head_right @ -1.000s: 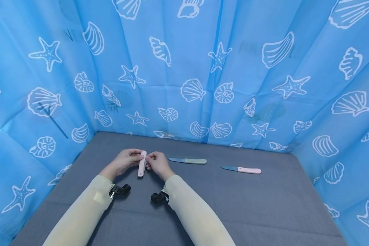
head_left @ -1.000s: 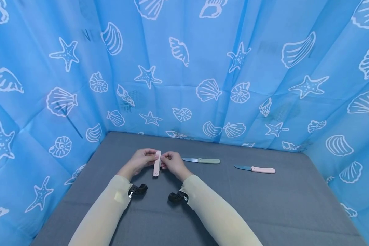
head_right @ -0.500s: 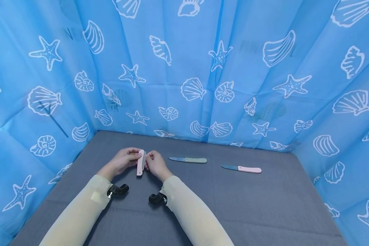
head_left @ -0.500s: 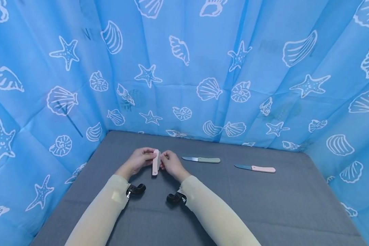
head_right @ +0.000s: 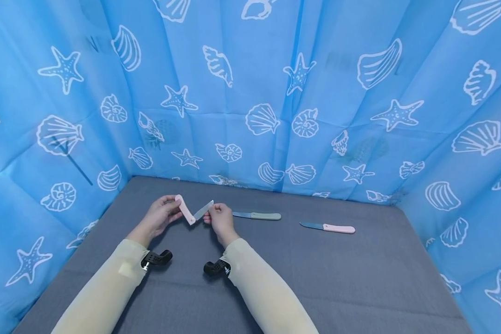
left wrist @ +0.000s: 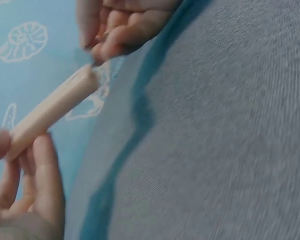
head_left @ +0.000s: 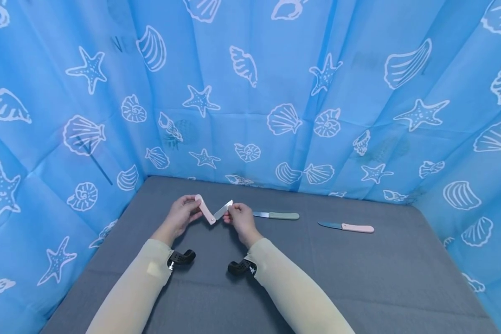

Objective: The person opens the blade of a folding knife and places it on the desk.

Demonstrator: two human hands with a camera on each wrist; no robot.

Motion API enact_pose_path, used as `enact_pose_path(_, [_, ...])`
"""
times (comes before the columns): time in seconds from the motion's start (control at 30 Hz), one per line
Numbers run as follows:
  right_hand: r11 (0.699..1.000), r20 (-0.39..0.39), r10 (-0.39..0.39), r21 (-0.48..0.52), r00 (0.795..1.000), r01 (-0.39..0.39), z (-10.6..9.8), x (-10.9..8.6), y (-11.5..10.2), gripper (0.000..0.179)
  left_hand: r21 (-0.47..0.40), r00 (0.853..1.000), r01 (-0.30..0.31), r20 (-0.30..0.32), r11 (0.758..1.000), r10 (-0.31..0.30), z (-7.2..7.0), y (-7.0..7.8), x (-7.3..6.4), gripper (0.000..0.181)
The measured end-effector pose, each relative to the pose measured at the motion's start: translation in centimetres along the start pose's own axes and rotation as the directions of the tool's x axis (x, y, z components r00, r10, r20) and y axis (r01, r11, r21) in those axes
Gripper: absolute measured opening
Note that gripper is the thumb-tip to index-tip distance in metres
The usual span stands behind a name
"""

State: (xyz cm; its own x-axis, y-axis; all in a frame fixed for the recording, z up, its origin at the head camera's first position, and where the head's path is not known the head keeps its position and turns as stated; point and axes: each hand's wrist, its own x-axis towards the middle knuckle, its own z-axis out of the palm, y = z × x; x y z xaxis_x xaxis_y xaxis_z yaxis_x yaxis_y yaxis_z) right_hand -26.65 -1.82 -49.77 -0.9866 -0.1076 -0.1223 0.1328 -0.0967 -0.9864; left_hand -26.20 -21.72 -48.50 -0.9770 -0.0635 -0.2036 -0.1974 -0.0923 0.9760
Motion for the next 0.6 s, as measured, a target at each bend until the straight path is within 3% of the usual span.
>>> enact_pose_path(0.13, [0.996,0.021,0.062,0.065,0.998,-0.063,-0.7,0.1,0.0,0.022,0.039,0.999,0.006,0.054,0.999,-0.008,-0.1,0.2,-0.2,0.038])
enact_pose_path(0.33, [0.980,0.003,0.112,0.167,0.994,-0.111,-1.2,0.0,-0.3,0.023,0.005,0.996,0.026,0.090,1.000,-0.026,-0.4,-0.1,0.2,0.042])
enact_pose_path(0.47, [0.967,0.032,0.146,0.207,0.989,-0.149,-1.6,0.1,-0.5,0.017,0.014,0.992,0.050,0.114,0.999,-0.052,-0.9,-0.2,0.2,0.038])
enact_pose_path(0.6, [0.952,0.052,0.178,0.243,0.983,-0.185,-2.0,0.1,-0.8,0.015,-0.015,0.992,0.092,0.092,0.996,-0.090,-1.2,0.0,0.0,0.037])
